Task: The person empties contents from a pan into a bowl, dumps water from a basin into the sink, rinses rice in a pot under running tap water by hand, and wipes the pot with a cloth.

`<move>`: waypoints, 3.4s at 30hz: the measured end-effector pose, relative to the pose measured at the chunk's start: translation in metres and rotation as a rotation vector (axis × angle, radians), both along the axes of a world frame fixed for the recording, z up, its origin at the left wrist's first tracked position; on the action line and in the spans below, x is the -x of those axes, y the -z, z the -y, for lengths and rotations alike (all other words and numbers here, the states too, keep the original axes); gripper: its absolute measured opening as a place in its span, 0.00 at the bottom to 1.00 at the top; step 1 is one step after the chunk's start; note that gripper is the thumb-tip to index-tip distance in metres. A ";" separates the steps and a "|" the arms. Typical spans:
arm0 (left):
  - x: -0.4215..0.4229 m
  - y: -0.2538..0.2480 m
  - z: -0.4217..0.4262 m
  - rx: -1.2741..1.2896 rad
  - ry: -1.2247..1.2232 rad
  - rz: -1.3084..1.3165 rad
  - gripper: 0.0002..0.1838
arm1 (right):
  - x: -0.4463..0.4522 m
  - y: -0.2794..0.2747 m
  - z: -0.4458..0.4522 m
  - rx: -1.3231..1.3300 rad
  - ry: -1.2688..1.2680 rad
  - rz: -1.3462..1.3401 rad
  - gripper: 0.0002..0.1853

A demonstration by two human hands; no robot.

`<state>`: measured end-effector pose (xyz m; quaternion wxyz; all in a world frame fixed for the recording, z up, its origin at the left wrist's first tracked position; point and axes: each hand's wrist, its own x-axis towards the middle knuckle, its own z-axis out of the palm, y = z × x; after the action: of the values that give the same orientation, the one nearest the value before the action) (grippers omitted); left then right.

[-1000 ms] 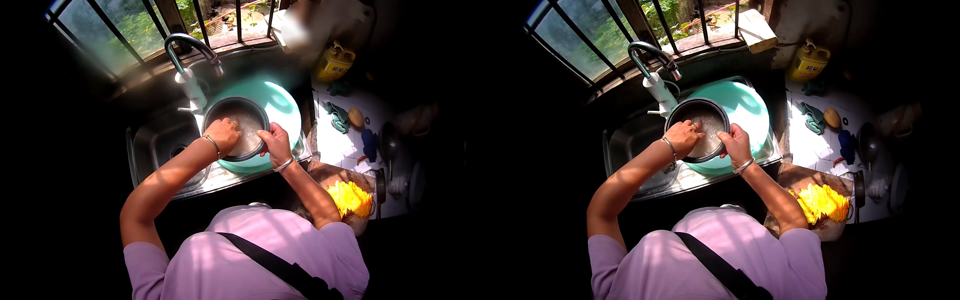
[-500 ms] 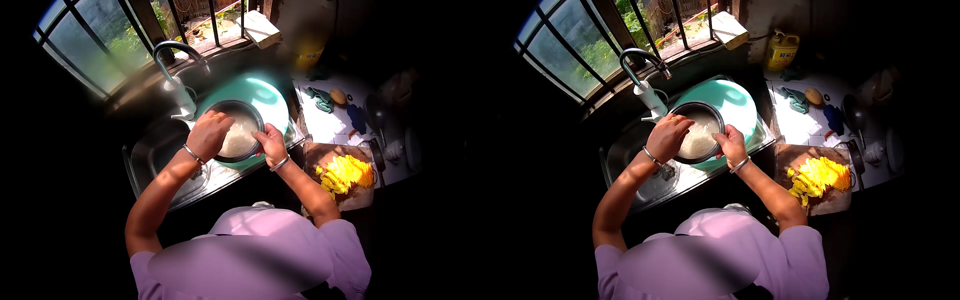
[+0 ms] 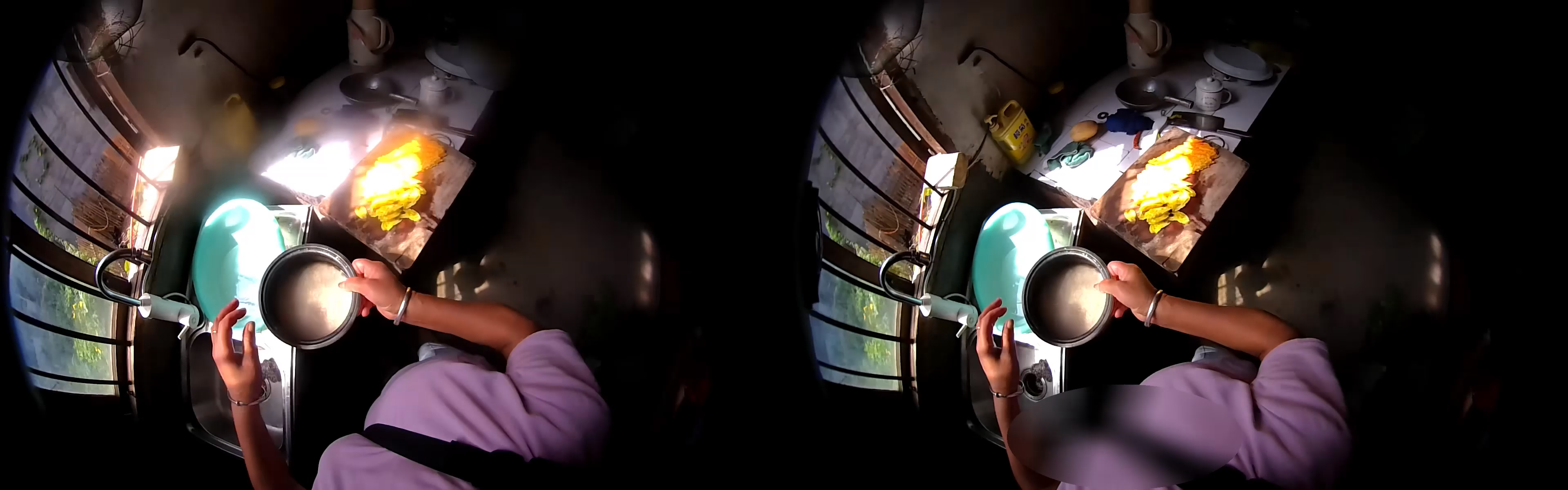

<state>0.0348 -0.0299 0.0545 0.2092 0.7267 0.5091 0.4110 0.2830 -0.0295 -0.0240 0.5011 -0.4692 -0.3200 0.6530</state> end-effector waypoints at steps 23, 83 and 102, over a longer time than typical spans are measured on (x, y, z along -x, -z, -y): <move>-0.332 0.136 0.064 0.371 0.189 0.158 0.08 | -0.492 0.009 0.295 -0.082 1.106 0.134 0.06; -1.432 0.307 -0.543 0.355 0.524 0.127 0.07 | -1.507 0.048 -0.184 -0.060 1.324 0.097 0.07; -1.787 0.331 -0.798 1.229 -0.129 0.707 0.14 | -1.831 0.066 -0.481 -0.050 0.941 0.137 0.06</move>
<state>1.8221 0.7682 -0.2768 0.7091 0.2688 0.5922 0.2723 2.1137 0.4512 -0.0896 0.7314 -0.5929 -0.1205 0.3147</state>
